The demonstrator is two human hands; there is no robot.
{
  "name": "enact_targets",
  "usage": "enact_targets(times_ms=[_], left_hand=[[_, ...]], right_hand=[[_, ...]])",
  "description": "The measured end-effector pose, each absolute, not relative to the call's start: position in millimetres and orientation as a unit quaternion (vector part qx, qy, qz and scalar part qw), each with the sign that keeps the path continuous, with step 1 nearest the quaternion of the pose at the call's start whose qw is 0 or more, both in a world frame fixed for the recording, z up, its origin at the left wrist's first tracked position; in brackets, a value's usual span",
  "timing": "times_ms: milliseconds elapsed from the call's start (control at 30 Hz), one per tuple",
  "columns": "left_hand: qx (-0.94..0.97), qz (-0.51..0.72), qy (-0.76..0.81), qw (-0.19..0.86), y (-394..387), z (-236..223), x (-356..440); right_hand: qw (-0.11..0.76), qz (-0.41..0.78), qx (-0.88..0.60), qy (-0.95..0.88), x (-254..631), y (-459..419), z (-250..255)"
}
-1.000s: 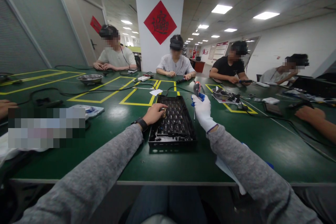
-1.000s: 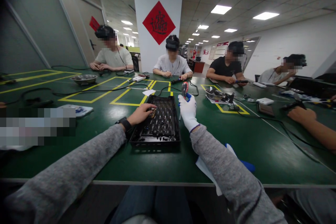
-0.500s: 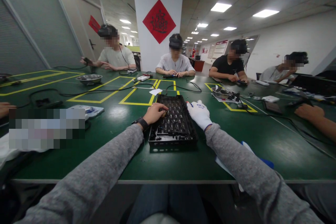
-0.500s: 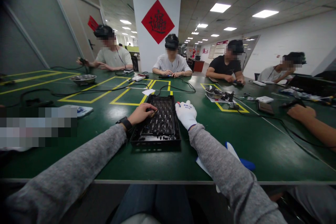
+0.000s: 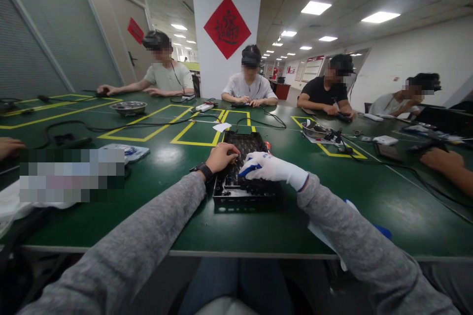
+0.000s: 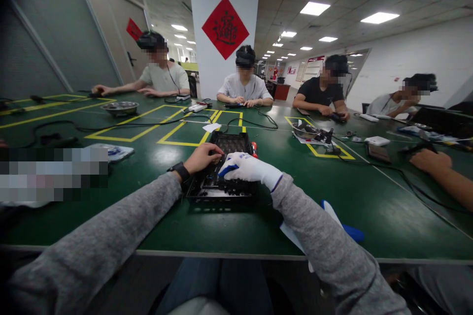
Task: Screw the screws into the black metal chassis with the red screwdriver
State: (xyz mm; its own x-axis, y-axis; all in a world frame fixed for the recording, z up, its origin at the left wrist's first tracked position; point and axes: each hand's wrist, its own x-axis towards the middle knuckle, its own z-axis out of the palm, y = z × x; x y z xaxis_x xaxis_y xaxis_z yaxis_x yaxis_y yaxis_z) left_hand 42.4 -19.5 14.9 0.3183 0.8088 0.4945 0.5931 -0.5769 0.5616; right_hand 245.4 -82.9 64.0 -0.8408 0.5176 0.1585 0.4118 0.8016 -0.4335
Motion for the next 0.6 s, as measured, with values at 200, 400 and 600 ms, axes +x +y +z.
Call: enact_targets(times_ms=[200, 400, 600], left_hand=[[0.796, 0.383, 0.446, 0.142, -19, 15, 42], [0.803, 0.379, 0.445, 0.113, -21, 14, 42], [0.806, 0.406, 0.428, 0.041, -31, 24, 44]], right_hand=[[0.069, 0.148, -0.266, -0.950, 246, -88, 69], [0.104, 0.082, -0.291, -0.947, 242, -89, 62], [0.178, 0.020, -0.299, -0.937, 238, -91, 62]])
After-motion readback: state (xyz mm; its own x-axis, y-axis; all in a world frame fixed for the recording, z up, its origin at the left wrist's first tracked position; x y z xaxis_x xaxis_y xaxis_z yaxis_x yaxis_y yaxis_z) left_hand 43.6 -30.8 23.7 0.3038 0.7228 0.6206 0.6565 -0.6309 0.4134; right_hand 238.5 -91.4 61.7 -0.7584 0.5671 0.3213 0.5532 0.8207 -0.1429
